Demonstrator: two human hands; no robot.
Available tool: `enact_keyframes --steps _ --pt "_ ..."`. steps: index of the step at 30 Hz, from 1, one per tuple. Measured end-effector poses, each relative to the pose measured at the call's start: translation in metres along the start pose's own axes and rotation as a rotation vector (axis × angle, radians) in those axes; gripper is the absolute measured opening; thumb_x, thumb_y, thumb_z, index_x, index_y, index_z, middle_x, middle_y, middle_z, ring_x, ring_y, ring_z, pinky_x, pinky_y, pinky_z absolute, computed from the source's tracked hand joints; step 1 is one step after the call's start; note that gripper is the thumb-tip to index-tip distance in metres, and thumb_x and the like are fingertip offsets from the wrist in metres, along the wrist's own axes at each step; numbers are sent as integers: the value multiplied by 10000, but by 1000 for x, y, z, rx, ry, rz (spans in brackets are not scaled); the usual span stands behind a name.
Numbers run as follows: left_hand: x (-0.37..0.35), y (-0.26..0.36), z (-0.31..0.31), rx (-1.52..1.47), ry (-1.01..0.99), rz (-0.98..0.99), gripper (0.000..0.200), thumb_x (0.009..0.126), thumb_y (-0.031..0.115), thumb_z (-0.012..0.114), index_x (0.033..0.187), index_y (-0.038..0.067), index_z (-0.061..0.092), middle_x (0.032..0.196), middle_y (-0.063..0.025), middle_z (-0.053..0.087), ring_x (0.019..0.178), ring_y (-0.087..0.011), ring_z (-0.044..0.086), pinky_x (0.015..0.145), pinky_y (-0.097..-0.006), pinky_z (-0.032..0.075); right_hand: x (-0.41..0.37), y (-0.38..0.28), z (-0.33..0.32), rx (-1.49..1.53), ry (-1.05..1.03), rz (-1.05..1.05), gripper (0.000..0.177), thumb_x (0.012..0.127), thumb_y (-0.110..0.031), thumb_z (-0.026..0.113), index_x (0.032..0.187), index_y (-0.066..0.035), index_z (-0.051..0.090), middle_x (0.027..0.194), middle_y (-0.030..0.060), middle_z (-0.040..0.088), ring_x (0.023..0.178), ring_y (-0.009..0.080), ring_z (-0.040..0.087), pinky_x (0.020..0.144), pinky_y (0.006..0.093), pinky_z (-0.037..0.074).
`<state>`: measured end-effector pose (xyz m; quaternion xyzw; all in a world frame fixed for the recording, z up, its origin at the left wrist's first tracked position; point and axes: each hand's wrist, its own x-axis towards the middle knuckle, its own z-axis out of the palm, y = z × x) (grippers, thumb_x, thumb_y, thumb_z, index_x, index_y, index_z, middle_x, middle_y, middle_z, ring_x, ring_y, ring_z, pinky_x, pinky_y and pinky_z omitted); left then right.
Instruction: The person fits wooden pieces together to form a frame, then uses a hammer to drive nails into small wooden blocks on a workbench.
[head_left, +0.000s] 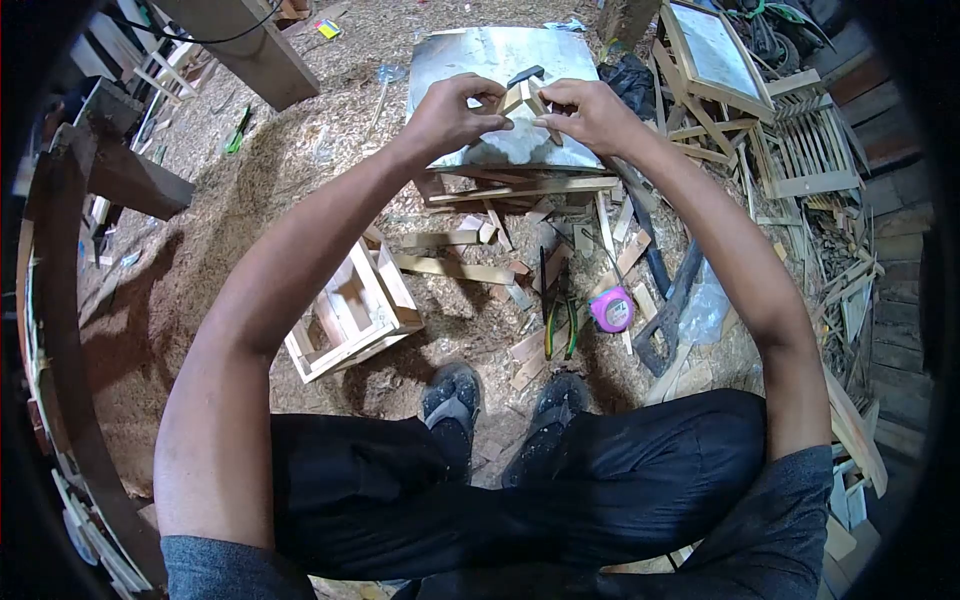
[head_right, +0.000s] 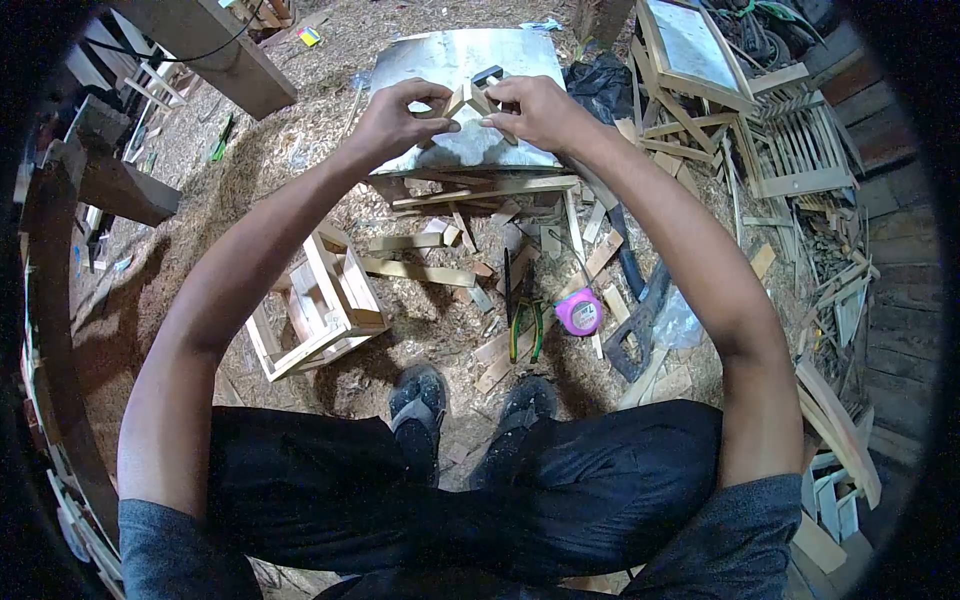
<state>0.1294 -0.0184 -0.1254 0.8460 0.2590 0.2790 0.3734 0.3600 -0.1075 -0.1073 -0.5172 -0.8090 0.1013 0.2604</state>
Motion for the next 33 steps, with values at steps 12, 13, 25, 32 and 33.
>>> enact_keyframes --steps 12,13,25,32,33 --pt "-3 11 -8 -112 -105 -150 405 760 159 834 1091 -12 675 1012 -102 664 813 -164 669 640 -306 571 1 -7 -3 -14 -15 9 369 837 -228 754 1092 25 672 1040 204 674 939 332 660 826 383 516" --pt "-2 10 -8 -95 -118 -100 421 776 153 824 1117 -29 657 997 -105 658 836 -156 676 671 -306 595 1 -6 -2 4 19 -24 341 842 -257 741 1057 2 686 991 210 675 900 368 657 787 416 520" --pt "9 -6 -24 76 -129 29 484 794 280 812 1200 57 672 1148 -112 682 1098 -201 624 972 -414 535 1 -9 -5 -48 -43 44 370 830 -184 765 1112 31 661 1042 184 673 908 287 656 821 354 508" --pt "10 -4 -18 29 -170 -10 462 799 213 810 1210 54 673 1066 -114 698 985 -183 659 896 -365 555 4 -9 -5 -36 -75 75 372 835 -167 756 1131 34 656 1050 183 673 921 287 658 828 355 509" --pt "10 -4 -18 28 -170 -11 462 799 213 810 1210 54 673 1066 -114 698 985 -183 659 896 -365 555 4 -9 -4 -36 -70 67 375 836 -167 756 1136 33 656 1049 182 675 920 285 659 828 354 511"
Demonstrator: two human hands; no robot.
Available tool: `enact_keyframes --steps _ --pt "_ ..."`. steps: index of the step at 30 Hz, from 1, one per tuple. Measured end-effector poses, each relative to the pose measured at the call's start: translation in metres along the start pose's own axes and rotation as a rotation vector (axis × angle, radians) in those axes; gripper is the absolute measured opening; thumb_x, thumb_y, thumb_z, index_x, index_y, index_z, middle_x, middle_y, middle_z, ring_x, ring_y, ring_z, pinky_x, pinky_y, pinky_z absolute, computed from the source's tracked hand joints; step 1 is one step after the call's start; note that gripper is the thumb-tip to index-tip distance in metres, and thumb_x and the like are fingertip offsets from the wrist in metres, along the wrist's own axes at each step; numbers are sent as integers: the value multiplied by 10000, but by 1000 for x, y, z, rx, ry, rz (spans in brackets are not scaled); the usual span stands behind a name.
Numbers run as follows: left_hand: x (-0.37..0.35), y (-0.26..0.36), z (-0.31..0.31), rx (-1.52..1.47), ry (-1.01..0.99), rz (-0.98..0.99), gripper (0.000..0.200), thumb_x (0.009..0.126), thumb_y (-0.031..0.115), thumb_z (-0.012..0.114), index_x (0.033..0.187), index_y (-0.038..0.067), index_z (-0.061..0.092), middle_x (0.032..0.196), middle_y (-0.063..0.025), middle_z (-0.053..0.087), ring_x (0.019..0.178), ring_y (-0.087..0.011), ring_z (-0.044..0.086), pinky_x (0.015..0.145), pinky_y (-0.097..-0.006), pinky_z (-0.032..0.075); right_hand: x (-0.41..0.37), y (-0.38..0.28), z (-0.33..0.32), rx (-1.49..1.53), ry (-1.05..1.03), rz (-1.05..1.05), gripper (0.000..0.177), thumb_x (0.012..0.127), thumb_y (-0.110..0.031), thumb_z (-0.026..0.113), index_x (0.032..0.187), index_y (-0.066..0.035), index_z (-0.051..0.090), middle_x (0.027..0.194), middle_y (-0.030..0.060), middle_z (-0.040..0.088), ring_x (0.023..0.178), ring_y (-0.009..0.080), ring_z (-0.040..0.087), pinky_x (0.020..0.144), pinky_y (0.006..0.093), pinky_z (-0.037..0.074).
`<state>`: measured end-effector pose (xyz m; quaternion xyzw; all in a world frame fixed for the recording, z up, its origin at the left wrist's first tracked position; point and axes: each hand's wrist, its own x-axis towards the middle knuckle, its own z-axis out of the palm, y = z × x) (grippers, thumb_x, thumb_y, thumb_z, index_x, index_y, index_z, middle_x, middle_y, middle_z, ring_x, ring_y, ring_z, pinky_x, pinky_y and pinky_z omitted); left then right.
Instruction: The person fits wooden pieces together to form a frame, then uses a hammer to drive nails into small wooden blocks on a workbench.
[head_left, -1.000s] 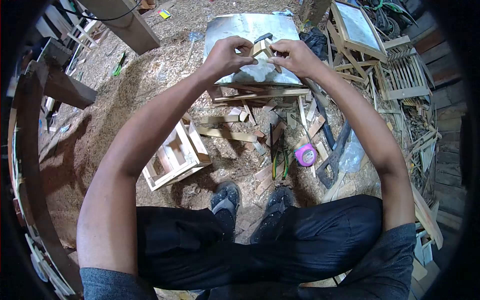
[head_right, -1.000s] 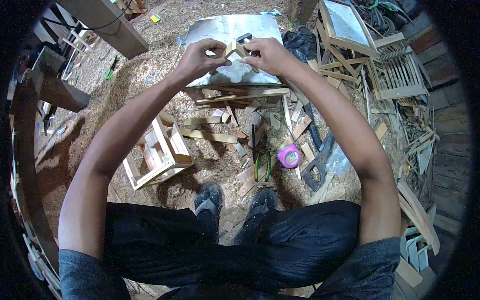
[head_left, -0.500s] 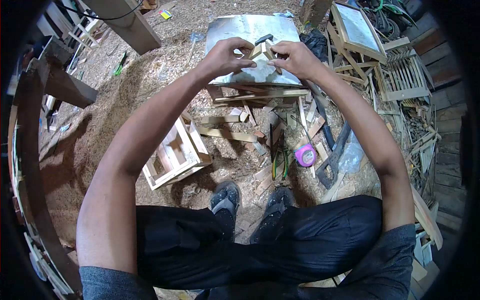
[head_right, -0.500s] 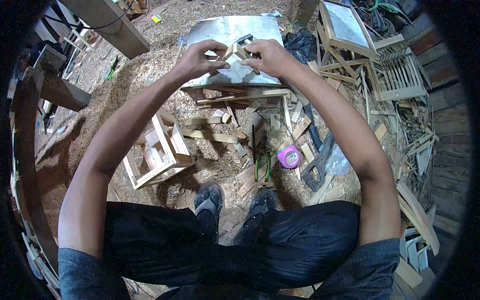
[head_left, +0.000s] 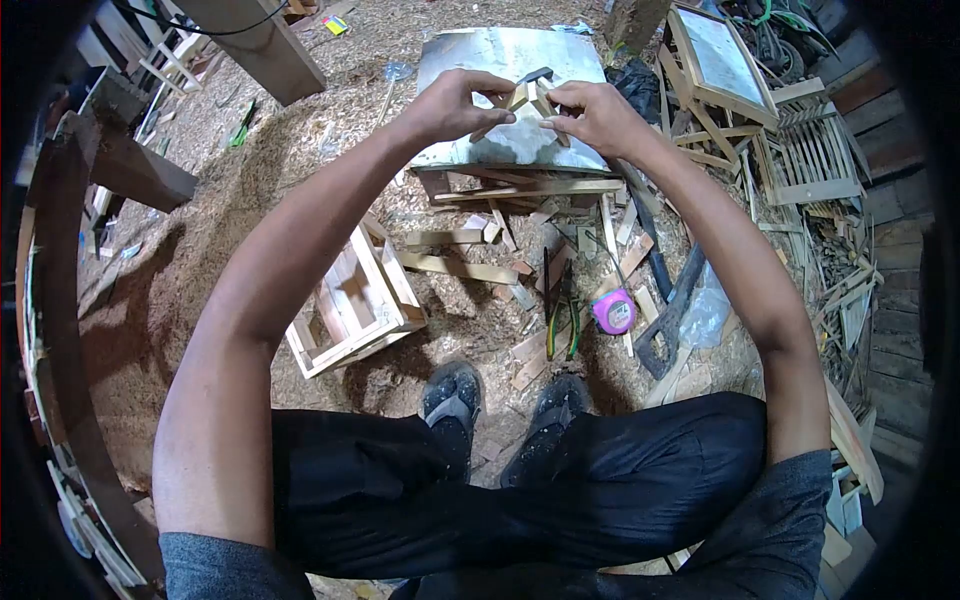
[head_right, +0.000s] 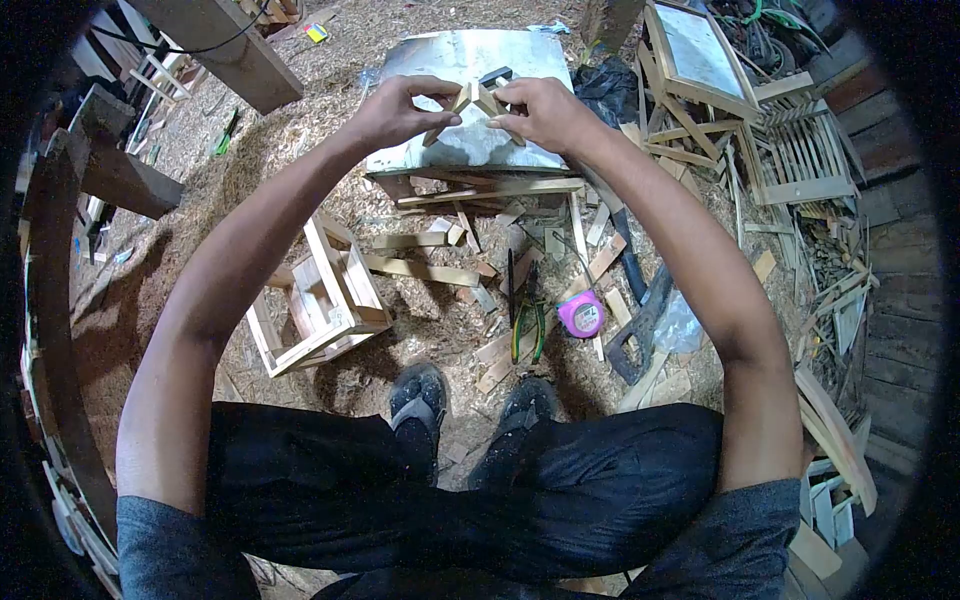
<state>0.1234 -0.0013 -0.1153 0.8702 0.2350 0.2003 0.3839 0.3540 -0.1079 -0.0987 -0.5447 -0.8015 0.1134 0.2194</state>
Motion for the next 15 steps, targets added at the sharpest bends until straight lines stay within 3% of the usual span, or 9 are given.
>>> enact_keyframes --steps 9,15 --pt "-6 6 3 49 48 -6 410 815 200 793 1184 51 692 1023 -94 701 936 -179 662 817 -334 550 -5 0 1 58 28 43 390 841 -174 756 1159 28 654 1088 168 681 932 256 669 830 331 514" --pt "-4 6 10 -87 -56 -11 401 822 223 789 1171 48 698 1044 -95 698 931 -189 670 798 -346 550 -7 5 2 62 88 27 396 846 -192 753 1155 35 654 1072 162 684 920 234 666 831 326 514"
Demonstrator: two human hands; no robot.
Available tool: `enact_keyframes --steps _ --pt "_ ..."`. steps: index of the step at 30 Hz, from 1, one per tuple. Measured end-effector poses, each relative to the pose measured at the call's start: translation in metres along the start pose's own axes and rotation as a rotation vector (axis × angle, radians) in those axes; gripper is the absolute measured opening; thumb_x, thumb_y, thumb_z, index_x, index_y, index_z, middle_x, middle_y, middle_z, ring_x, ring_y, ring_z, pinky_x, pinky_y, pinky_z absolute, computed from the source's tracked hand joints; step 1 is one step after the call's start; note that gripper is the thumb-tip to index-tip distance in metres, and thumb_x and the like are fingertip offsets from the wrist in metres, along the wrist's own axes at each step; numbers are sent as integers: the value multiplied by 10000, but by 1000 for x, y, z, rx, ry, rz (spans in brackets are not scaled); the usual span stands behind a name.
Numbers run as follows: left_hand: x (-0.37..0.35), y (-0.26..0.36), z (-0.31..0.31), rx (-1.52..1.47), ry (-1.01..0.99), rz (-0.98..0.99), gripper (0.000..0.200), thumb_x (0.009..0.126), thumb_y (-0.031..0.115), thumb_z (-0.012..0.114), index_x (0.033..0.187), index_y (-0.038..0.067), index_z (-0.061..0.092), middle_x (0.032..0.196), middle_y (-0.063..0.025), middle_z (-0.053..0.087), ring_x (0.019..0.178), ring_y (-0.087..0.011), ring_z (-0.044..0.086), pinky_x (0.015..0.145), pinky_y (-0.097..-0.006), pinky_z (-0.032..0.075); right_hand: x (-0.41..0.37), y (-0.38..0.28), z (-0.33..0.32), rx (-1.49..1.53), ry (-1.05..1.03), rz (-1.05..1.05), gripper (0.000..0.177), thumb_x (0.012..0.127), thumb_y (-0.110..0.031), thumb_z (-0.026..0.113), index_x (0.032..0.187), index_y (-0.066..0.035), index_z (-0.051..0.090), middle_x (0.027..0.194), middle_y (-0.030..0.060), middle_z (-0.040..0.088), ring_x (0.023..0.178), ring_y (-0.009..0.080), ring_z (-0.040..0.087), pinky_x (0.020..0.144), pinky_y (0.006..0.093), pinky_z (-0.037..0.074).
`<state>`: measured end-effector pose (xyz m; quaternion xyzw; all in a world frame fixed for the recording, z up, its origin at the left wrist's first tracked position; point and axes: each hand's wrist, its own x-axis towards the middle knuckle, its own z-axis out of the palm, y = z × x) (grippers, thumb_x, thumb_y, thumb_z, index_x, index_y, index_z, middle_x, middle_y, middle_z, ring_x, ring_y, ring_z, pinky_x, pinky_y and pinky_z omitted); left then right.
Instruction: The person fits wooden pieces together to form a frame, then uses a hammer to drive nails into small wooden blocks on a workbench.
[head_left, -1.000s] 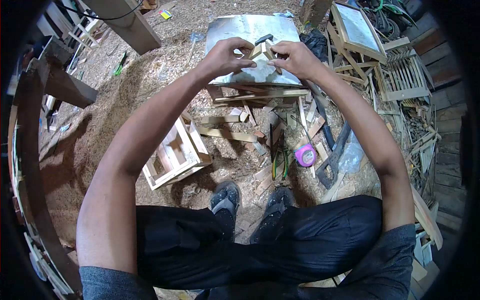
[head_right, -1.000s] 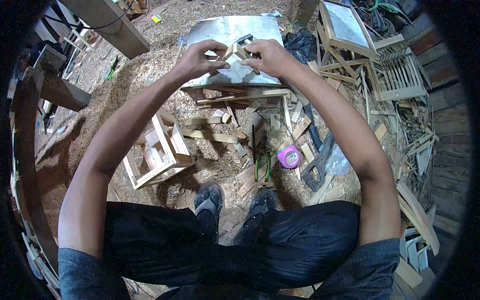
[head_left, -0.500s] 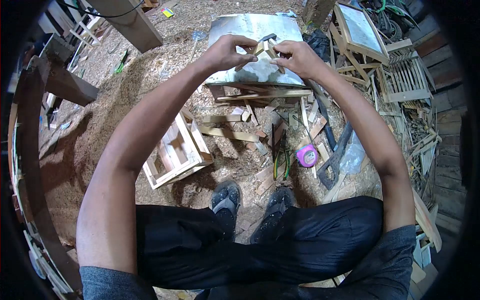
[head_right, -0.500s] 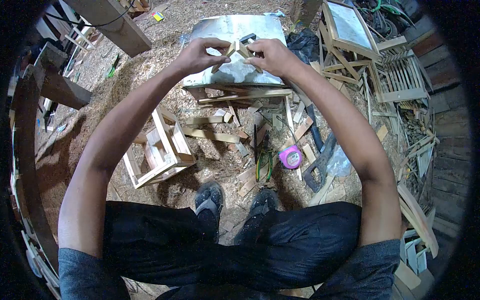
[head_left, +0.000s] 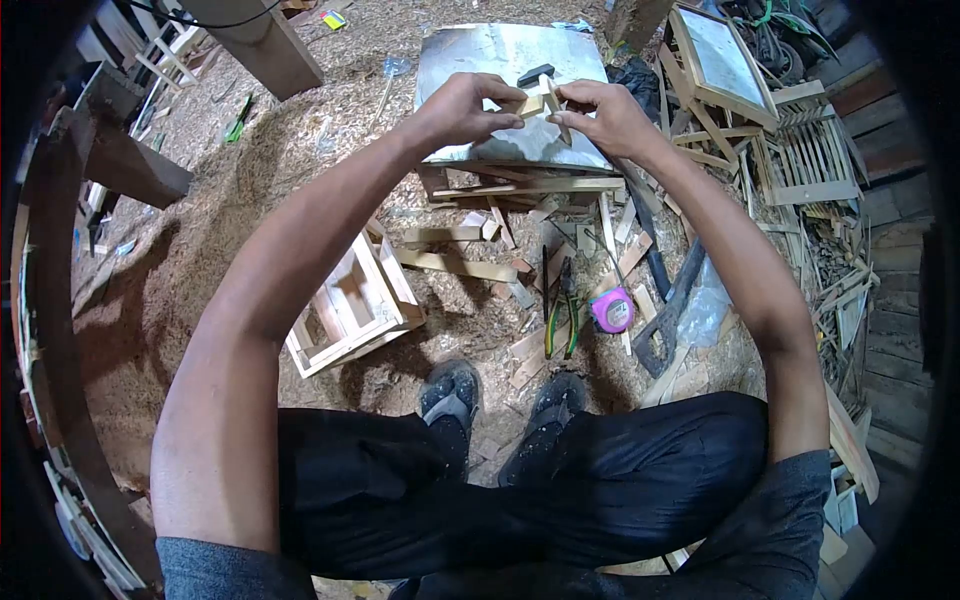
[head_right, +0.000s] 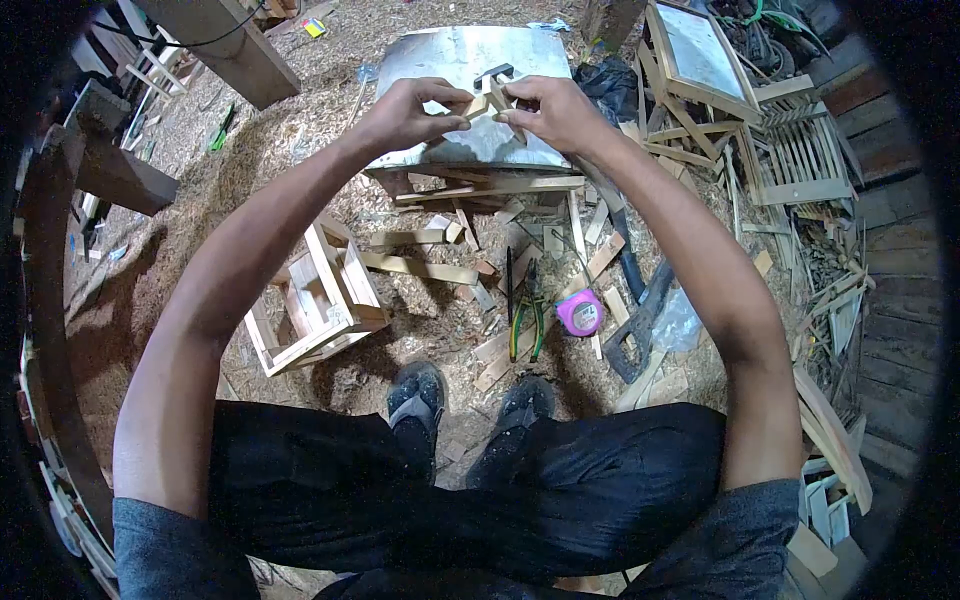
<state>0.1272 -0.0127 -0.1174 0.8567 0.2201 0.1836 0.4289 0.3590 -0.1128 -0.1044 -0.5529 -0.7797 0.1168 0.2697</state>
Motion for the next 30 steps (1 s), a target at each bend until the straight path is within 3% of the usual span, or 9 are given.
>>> enact_keyframes --steps 2,3,7,10,20,22,25,28,30 --pt "0 3 -3 93 105 -56 396 812 198 796 1161 36 699 1038 -91 694 921 -180 665 798 -332 551 -1 2 1 -8 7 -2 400 846 -194 753 1155 40 652 1072 163 684 917 230 665 831 326 514" --pt "-2 0 -6 161 153 23 397 803 190 803 1150 26 701 1045 -94 688 918 -171 661 791 -318 550 0 1 1 0 0 6 402 845 -192 754 1155 43 651 1072 163 684 915 227 665 827 324 515" --pt "-3 -7 -3 79 136 58 401 799 191 806 1147 21 700 1054 -88 684 920 -167 659 794 -316 553 3 2 3 14 11 -19 426 826 -254 774 1134 22 675 1044 186 691 938 277 682 824 337 526" --pt "-1 -8 -2 96 136 98 380 808 161 794 1141 6 695 1022 -85 677 906 -165 655 779 -326 567 3 -2 0 -14 -52 30 406 842 -187 757 1154 49 649 1071 166 687 895 220 667 804 315 521" --pt "-6 3 -2 48 110 -25 399 803 205 802 1144 25 698 1023 -95 682 913 -171 659 743 -328 572 4 5 4 -40 4 -59 374 836 -169 760 1123 47 656 1042 169 682 898 242 661 803 322 513" --pt "-4 1 -3 53 110 -13 424 789 240 816 1151 52 703 1046 -91 684 948 -178 655 790 -342 568 6 7 5 -47 11 -116 386 824 -251 754 1106 2 682 1044 208 680 939 350 665 831 384 524" --pt "1 2 -2 77 117 -29 445 784 262 820 1166 67 700 1060 -96 689 977 -188 650 838 -352 557 6 7 4 -13 -9 -104 375 830 -249 747 1106 -3 684 1057 214 678 942 357 663 843 395 521" --pt "7 8 -4 162 156 81 470 786 287 819 1183 70 693 1051 -107 693 986 -193 648 848 -352 555 4 5 4 -67 7 -124 341 828 -155 752 1110 17 668 1021 162 680 916 278 664 813 350 514" --pt "12 11 -3 148 157 108 462 794 300 813 1175 66 697 1035 -114 698 983 -198 648 854 -349 540 4 3 2 -55 -15 -103 340 826 -143 745 1119 12 668 1024 160 681 915 278 665 812 351 515"
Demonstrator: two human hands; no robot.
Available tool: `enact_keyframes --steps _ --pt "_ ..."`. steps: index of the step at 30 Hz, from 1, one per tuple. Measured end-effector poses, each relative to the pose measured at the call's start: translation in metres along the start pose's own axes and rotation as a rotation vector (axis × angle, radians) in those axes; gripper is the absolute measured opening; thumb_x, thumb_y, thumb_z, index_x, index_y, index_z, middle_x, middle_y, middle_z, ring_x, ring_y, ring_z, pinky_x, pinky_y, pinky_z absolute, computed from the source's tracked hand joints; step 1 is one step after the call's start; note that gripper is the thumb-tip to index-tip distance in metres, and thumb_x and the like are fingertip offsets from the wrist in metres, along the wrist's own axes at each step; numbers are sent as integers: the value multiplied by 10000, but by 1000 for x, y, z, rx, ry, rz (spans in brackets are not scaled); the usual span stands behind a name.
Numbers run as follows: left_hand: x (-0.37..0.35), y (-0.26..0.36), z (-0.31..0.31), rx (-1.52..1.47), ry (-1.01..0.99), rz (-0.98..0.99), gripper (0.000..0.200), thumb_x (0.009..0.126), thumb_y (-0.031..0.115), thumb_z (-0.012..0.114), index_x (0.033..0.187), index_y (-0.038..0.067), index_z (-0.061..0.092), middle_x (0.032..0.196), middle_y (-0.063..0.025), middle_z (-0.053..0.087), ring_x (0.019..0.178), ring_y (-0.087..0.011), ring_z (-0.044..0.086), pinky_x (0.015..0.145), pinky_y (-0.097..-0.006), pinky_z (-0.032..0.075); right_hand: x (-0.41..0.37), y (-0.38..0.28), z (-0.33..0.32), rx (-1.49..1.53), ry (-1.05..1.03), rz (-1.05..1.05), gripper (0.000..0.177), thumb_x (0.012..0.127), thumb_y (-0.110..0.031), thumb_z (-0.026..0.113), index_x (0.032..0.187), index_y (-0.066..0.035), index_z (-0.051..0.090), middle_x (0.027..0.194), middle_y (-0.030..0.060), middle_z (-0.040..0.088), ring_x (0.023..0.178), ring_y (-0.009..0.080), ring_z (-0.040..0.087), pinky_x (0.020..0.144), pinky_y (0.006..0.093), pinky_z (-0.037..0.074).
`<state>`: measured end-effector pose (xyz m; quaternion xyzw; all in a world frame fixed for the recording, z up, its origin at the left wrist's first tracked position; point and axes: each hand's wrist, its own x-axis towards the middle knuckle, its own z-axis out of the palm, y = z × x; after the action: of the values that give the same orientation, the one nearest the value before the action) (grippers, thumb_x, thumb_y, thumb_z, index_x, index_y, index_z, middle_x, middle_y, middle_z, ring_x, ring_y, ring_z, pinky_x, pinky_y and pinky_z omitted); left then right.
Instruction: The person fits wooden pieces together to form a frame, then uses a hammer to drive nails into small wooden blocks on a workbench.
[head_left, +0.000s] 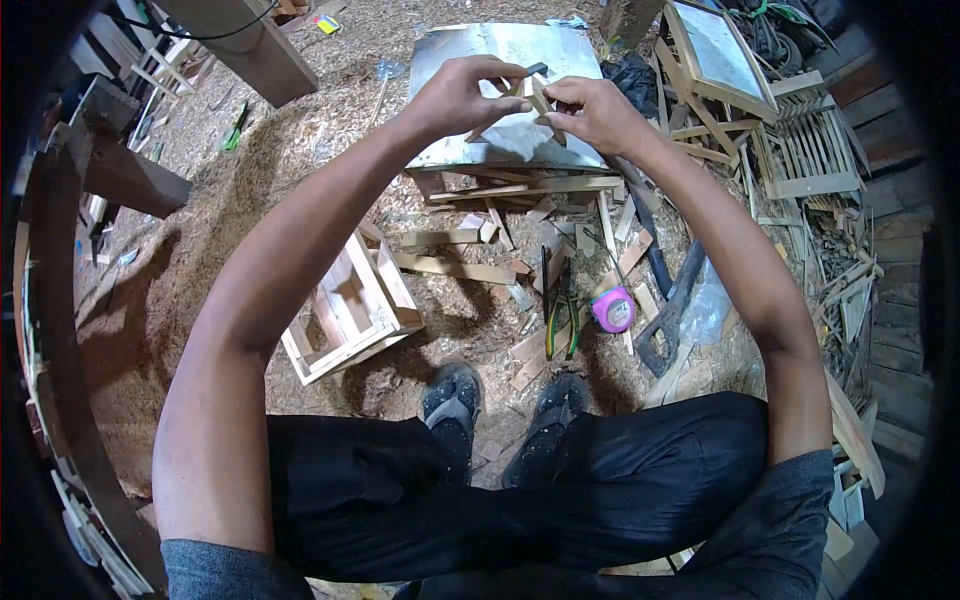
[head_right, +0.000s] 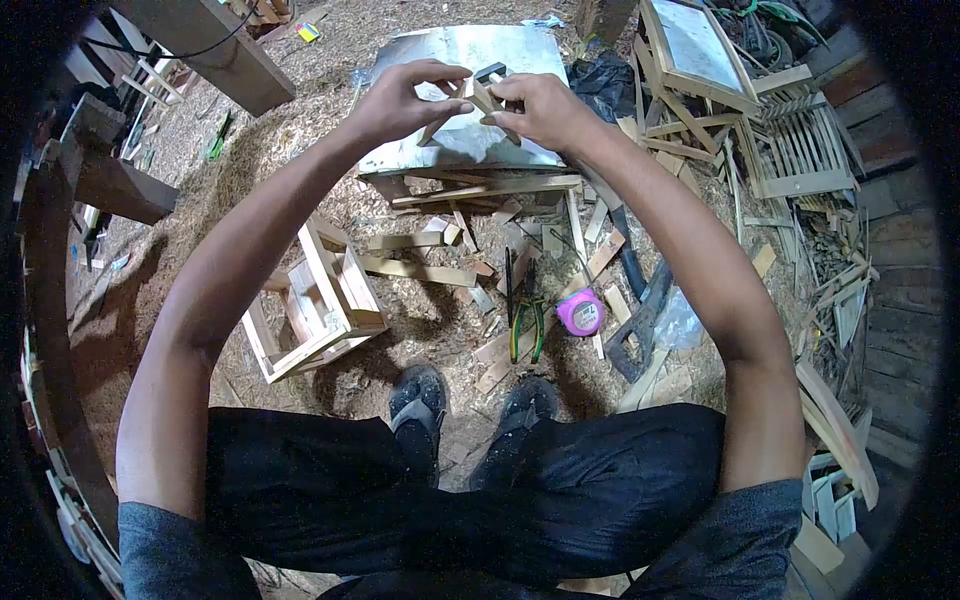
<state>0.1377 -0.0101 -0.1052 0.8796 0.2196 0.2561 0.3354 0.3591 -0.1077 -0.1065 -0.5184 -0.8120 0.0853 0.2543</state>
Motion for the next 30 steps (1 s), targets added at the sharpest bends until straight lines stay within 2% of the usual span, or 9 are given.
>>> enact_keyframes --steps 3,11,13,17,19,22,24,25,30 --pt "3 0 3 -9 -4 13 439 792 298 815 1145 58 712 1029 -101 701 970 -189 644 868 -341 501 -1 -2 -1 14 -21 23 337 824 -120 729 1135 -5 670 1029 158 681 913 279 667 814 350 517" --pt "1 5 2 -14 6 -31 447 772 291 831 1138 64 715 1021 -92 706 954 -188 654 859 -347 514 0 2 -1 15 -26 -20 305 833 -122 719 1130 -56 690 1023 147 684 900 272 664 817 349 515" --pt "-1 7 3 -6 9 -51 450 769 293 833 1140 68 715 1017 -92 708 954 -187 657 858 -351 517 1 1 -2 18 -31 -15 323 843 -218 723 1105 -34 689 1039 186 685 929 341 668 828 393 531" --pt "-2 5 3 -49 9 -57 464 768 292 834 1155 70 707 1011 -86 709 966 -185 657 859 -362 527 1 -2 -4 26 -62 4 335 838 -231 735 1096 -21 688 1040 192 683 928 343 667 825 392 530" --pt "-3 6 1 -64 7 -52 469 768 288 834 1159 66 703 1011 -84 708 970 -184 657 866 -362 529 0 -2 -3 -1 -47 10 337 831 -171 749 1126 -24 679 1039 160 679 925 284 662 837 356 514" --pt "-9 3 -2 -88 -57 -187 463 758 265 842 1147 57 702 994 -79 705 983 -177 656 872 -350 540 -1 -4 -2 -3 -30 14 363 828 -176 758 1123 15 667 1048 175 676 940 289 664 848 356 516" --pt "-16 -3 -3 -113 -71 -198 438 744 239 854 1112 49 711 978 -77 703 947 -176 669 839 -330 559 0 -5 -3 -16 -27 5 369 828 -178 761 1118 27 664 1055 180 676 943 291 665 848 356 516" --pt "-18 -7 -2 -130 -36 -145 405 738 225 858 1078 53 720 972 -70 704 867 -166 681 764 -309 572 -1 -5 -2 -29 -26 -2 374 827 -179 764 1113 40 662 1062 184 676 946 293 665 849 355 517" --pt "-21 -3 -2 -36 -13 -172 376 746 222 852 1051 45 723 971 -68 705 759 -137 678 666 -304 566 1 -7 -2 -20 -59 56 370 828 -189 765 1104 37 668 1068 184 676 944 294 667 844 353 518"
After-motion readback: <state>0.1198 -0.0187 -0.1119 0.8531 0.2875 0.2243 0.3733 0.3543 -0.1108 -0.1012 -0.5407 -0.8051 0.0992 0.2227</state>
